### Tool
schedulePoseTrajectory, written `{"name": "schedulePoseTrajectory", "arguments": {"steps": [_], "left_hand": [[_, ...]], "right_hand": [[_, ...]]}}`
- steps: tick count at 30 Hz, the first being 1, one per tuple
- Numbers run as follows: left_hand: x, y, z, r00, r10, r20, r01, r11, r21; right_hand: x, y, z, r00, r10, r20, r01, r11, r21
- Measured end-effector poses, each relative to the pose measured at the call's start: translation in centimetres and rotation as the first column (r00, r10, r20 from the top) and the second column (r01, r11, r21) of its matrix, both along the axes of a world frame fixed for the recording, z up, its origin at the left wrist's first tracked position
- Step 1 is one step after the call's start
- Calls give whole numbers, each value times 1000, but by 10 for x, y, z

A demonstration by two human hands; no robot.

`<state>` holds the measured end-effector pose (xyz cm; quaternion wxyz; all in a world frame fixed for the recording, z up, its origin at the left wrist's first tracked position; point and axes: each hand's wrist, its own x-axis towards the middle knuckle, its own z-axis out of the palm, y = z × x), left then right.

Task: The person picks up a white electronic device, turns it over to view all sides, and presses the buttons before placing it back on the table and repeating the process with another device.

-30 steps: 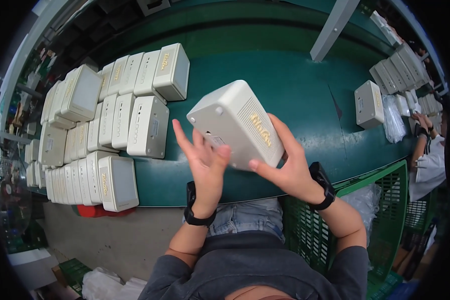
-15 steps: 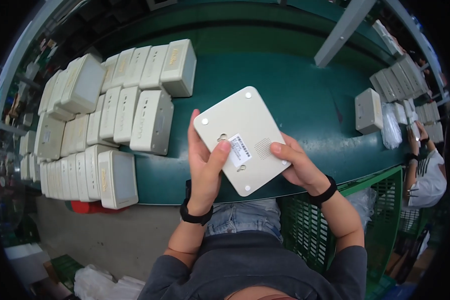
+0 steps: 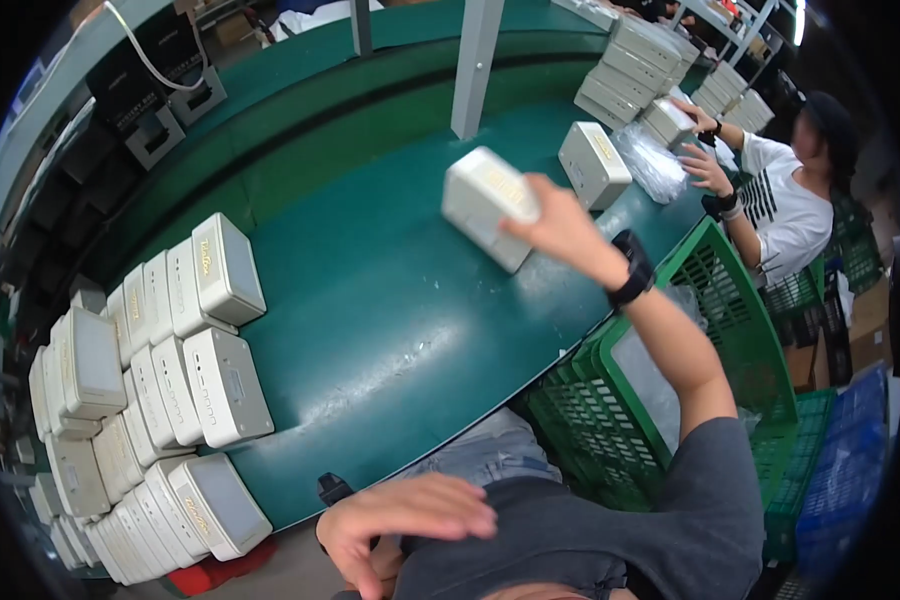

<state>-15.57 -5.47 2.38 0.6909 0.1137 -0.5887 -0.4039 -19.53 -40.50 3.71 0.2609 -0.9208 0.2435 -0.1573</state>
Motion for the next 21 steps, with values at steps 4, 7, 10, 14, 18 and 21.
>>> {"name": "schedulePoseTrajectory", "arguments": {"steps": [4, 7, 10, 14, 18, 21], "left_hand": [[3, -23, 28, 978, -83, 192, 96, 993, -62], [9, -26, 16, 971, -132, 201, 135, 991, -3], [7, -20, 6, 971, -131, 198, 117, 990, 85], [9, -26, 1, 954, -131, 271, 81, 979, 187], [9, -35, 1, 871, -264, 414, 165, 951, 260], [6, -42, -2, 840, -315, 441, 157, 920, 358]], "right_hand": [[-16, -80, -11, 965, -264, -6, 263, 962, -78], [-24, -112, -34, 941, -243, 234, 308, 901, -304], [-9, -107, -44, 950, -148, 275, 285, 769, -572], [11, -28, -28, 936, 198, 290, -53, 895, -442], [11, 57, -40, 855, 417, 307, -391, 909, -146], [4, 90, -51, 795, 532, 291, -526, 844, -105]]}}
